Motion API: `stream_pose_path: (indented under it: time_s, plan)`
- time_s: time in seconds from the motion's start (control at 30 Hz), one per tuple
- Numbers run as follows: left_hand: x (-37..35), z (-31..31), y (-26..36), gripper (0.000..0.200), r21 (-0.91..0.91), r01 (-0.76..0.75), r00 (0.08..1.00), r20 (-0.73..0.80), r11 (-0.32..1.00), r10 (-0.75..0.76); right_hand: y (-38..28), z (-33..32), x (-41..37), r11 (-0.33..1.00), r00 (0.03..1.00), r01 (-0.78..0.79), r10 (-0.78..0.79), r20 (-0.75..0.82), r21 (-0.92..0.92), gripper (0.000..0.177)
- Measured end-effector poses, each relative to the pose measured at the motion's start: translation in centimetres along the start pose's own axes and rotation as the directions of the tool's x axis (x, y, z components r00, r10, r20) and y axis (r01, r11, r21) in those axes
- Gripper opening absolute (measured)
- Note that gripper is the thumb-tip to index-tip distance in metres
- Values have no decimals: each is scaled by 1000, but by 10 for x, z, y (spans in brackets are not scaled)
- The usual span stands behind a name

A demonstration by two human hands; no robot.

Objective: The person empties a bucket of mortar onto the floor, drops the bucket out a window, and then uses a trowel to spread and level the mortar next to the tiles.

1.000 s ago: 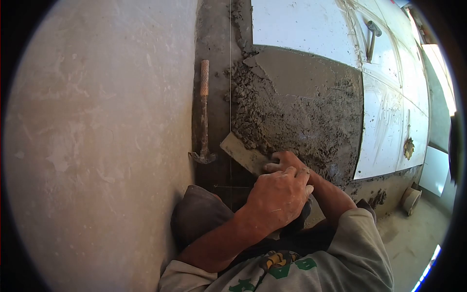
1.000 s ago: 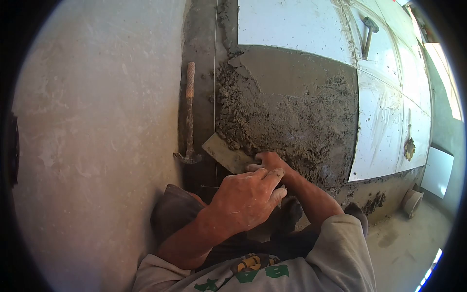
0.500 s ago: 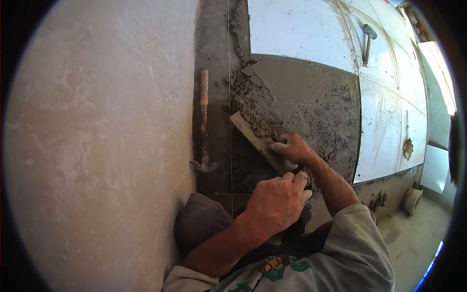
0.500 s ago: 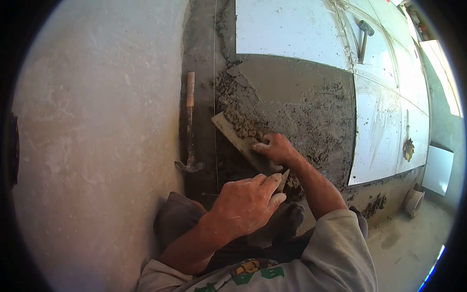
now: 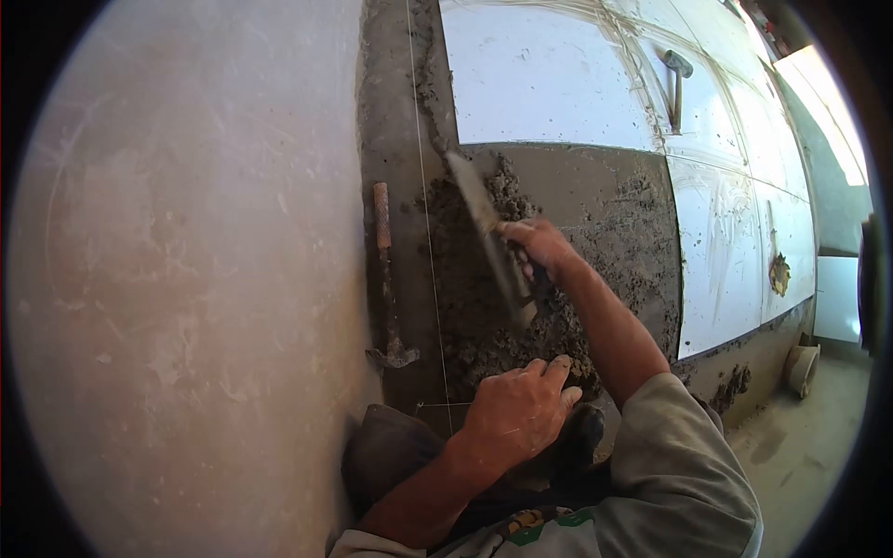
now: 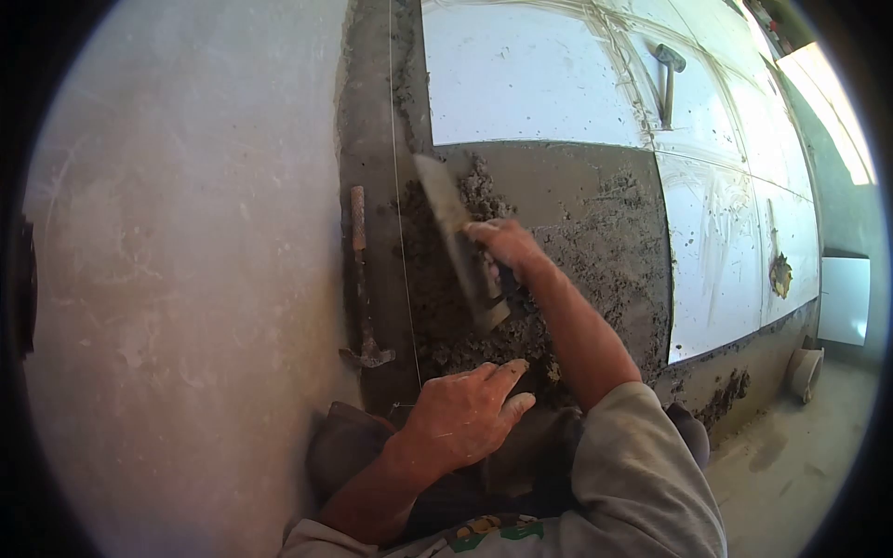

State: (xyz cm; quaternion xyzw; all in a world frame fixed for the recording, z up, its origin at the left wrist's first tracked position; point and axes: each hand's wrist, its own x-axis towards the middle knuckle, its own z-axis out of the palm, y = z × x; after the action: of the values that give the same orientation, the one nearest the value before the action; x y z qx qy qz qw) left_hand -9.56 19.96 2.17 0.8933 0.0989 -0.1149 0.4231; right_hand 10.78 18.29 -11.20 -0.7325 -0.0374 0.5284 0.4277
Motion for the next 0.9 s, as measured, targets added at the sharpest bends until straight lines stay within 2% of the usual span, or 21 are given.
stream_pose_path:
  time_s: [0.03,0.13,0.17,0.23,0.27,0.33,0.43,0.57,0.63,0.7,0.77,0.9]
  plan:
    - [0,0,0,41,-8,-4,1000,5,1000,4,4,4,-7,1000,1000,-8,8,-6,-2,36]
    - [1,-3,-1,41,-52,-10,1000,-21,999,8,20,13,-33,980,998,28,-39,-54,-198,43]
    - [1,-3,-1,41,-60,-9,1000,-29,998,7,23,14,-37,979,998,27,-39,-56,-203,43]
    - [1,-1,-1,40,-66,-10,999,-37,998,8,27,17,-44,975,945,-9,-65,-320,-224,49]
    - [0,-1,-1,40,-53,-12,999,-38,999,10,29,15,-37,975,944,-6,-68,-324,-221,49]
    - [1,-3,-1,40,-32,-18,999,-42,999,16,34,9,-7,980,895,12,-100,-435,-199,53]
    - [1,-9,2,39,-63,-19,998,-57,998,15,22,26,30,970,924,-67,-29,-382,-235,52]
    - [1,-9,1,39,-95,-12,997,-74,995,5,12,55,40,942,932,-96,-28,-360,-320,50]
    - [3,-9,1,40,-113,-38,995,-100,993,26,28,59,54,876,876,-79,-167,-452,-476,49]
    - [2,-9,1,40,-96,-17,997,-81,995,9,9,55,34,837,874,-104,-182,-451,-538,50]
    - [2,-8,2,40,-83,-20,997,-73,996,14,7,52,37,751,888,-72,-252,-385,-657,47]
    - [0,-12,1,40,-74,-24,996,-84,997,18,11,30,33,727,876,-72,-281,-392,-682,44]
